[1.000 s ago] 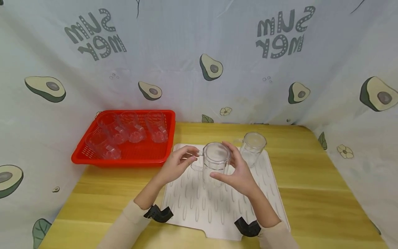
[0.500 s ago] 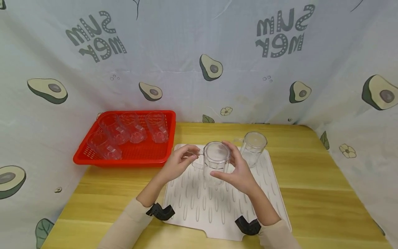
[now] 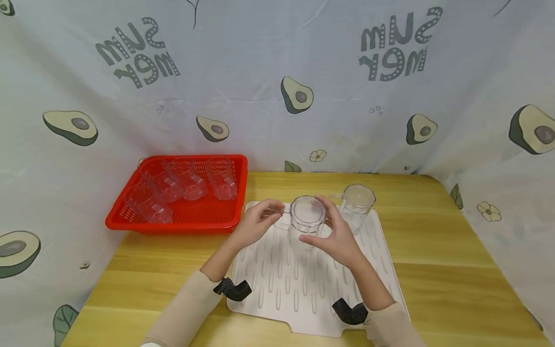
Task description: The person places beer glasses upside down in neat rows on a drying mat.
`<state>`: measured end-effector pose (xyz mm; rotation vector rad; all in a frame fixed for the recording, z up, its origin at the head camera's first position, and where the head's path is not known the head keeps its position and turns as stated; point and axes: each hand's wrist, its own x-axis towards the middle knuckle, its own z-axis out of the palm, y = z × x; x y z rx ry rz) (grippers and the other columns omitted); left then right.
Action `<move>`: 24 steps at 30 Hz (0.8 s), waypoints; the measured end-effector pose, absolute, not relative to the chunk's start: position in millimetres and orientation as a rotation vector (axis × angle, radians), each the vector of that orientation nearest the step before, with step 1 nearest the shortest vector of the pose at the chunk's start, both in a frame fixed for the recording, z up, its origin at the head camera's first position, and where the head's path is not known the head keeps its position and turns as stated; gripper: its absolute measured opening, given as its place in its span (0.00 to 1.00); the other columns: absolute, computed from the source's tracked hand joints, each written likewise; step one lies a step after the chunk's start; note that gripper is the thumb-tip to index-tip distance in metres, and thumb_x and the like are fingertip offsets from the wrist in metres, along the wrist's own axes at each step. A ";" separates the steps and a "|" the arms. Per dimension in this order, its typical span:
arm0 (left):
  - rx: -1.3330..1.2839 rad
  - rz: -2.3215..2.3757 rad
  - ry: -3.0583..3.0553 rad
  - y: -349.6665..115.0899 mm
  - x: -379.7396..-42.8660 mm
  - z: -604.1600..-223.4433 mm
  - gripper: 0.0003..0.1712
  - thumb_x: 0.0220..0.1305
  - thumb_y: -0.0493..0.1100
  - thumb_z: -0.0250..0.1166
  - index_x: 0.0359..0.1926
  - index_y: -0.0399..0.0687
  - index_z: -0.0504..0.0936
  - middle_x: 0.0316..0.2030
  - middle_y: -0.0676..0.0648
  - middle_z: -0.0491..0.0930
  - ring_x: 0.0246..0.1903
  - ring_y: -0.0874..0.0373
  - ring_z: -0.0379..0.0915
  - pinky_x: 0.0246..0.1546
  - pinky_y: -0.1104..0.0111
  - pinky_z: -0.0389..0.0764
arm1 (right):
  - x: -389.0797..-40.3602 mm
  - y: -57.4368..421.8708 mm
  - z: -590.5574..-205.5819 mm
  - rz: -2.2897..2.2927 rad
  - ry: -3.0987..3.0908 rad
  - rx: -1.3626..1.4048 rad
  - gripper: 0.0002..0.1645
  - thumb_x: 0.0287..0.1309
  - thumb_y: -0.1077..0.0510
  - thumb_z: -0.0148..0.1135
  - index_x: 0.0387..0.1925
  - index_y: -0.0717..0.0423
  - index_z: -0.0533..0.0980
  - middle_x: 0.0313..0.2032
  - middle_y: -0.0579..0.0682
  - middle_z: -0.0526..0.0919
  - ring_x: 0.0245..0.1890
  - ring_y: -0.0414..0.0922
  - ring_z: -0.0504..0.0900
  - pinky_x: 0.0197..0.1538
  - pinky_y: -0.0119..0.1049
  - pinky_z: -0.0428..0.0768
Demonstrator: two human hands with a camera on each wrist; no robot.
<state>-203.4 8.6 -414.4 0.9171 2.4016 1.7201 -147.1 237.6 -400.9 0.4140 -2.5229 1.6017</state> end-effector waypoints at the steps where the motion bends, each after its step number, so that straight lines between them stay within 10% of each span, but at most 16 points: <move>1: 0.921 1.712 2.411 9.5 -204.8 -414.4 0.16 0.69 0.35 0.58 0.56 0.38 0.75 0.51 0.40 0.79 0.51 0.52 0.76 0.53 0.68 0.76 | -148.1 237.9 -401.6 1.601 -2.524 0.408 0.57 0.46 0.65 0.76 0.73 0.58 0.52 0.67 0.63 0.61 0.66 0.62 0.62 0.64 0.64 0.59; 24: 0.819 1.639 2.453 22.4 -231.7 -425.7 0.15 0.70 0.33 0.57 0.55 0.40 0.75 0.50 0.44 0.79 0.53 0.52 0.75 0.55 0.68 0.74 | -174.5 242.5 -413.6 1.555 -2.601 0.317 0.57 0.49 0.64 0.75 0.74 0.58 0.50 0.69 0.64 0.58 0.68 0.64 0.59 0.66 0.60 0.60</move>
